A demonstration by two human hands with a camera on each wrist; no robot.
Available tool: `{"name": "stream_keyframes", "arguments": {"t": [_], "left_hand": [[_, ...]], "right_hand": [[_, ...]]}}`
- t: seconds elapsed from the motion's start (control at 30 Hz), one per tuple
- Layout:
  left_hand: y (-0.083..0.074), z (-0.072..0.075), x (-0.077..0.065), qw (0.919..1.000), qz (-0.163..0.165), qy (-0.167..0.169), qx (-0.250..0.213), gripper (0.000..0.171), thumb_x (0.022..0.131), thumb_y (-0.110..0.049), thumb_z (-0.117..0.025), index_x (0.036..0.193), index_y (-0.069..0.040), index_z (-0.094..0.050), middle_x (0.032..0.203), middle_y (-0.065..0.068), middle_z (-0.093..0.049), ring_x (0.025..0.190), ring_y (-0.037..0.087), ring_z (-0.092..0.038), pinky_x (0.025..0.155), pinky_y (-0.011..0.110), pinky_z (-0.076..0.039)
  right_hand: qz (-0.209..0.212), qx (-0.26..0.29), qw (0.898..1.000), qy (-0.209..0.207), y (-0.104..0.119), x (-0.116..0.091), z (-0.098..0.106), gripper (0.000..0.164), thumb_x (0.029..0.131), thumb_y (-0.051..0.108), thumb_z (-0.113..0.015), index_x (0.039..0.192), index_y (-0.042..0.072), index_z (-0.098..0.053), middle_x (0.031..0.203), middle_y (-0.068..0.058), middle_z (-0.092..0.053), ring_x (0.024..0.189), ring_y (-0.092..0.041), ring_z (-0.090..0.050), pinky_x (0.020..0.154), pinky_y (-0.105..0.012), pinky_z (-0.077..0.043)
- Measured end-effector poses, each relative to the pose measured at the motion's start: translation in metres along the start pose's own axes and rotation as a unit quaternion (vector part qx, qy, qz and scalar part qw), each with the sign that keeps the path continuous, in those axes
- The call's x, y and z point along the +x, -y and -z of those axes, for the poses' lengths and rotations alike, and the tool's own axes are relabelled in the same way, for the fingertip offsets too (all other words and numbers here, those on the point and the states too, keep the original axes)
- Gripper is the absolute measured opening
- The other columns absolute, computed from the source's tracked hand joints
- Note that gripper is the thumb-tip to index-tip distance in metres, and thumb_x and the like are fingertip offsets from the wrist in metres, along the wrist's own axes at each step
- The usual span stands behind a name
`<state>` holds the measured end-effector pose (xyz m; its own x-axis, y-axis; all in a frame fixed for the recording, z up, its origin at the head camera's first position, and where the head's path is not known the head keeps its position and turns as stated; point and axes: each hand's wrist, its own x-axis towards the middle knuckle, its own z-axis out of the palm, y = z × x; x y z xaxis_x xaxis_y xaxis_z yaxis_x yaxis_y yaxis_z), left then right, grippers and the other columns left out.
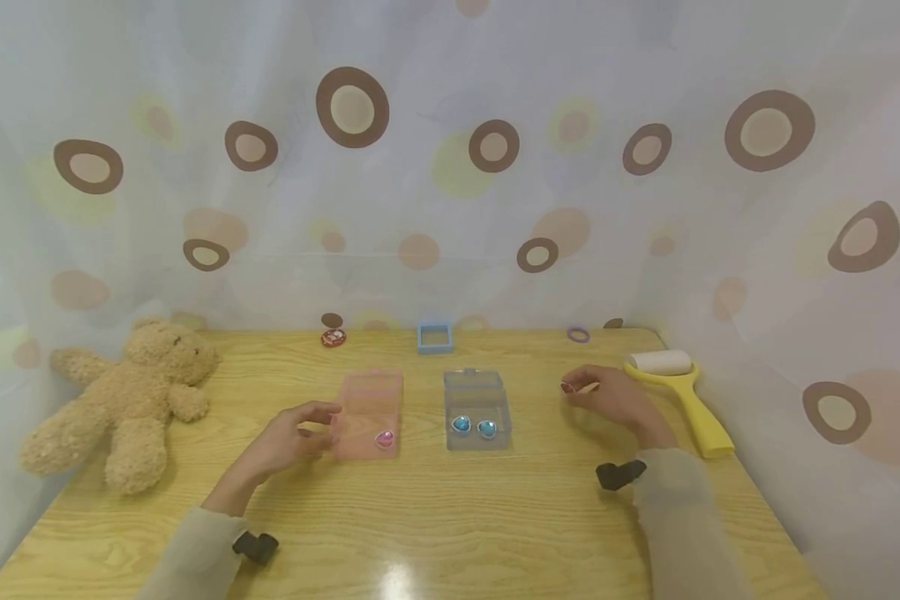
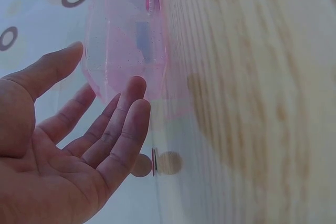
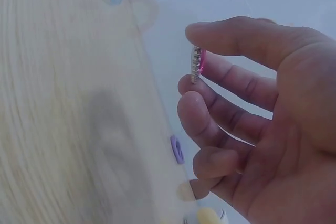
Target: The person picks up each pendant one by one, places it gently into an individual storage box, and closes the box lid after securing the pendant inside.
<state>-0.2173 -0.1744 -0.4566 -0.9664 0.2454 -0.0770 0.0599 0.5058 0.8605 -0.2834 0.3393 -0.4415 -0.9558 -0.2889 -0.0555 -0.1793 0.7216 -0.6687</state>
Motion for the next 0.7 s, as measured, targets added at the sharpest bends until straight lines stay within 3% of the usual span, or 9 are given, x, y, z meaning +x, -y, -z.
{"name": "stream_keyframes", "arguments": {"t": [0.37,0.7], "left_hand": [[0.001,0.001,0.000,1.0000,-0.001,0.000,-0.002,0.046,0.095,-0.012,-0.067,0.139,-0.004,-0.055,0.130,0.024,-0.060,0.103,0.034,-0.069,0.076,0.040,-0.061],[0.001,0.000,0.000,1.0000,0.001,-0.002,0.001,0.046,0.095,-0.012,-0.068,0.138,-0.004,-0.056,0.130,0.023,-0.060,0.104,0.035,-0.068,0.077,0.040,-0.061]], "right_hand": [[0.022,0.012,1.000,-0.018,0.019,0.014,-0.010,0.038,0.095,0.030,-0.069,0.126,0.009,-0.066,0.120,-0.009,-0.069,0.109,-0.024,-0.060,0.085,-0.029,-0.051],[0.052,0.025,0.998,-0.010,0.042,0.022,-0.024,0.034,0.095,0.026,-0.069,0.124,0.009,-0.068,0.118,-0.011,-0.069,0.096,-0.022,-0.064,0.080,-0.029,-0.052]]}}
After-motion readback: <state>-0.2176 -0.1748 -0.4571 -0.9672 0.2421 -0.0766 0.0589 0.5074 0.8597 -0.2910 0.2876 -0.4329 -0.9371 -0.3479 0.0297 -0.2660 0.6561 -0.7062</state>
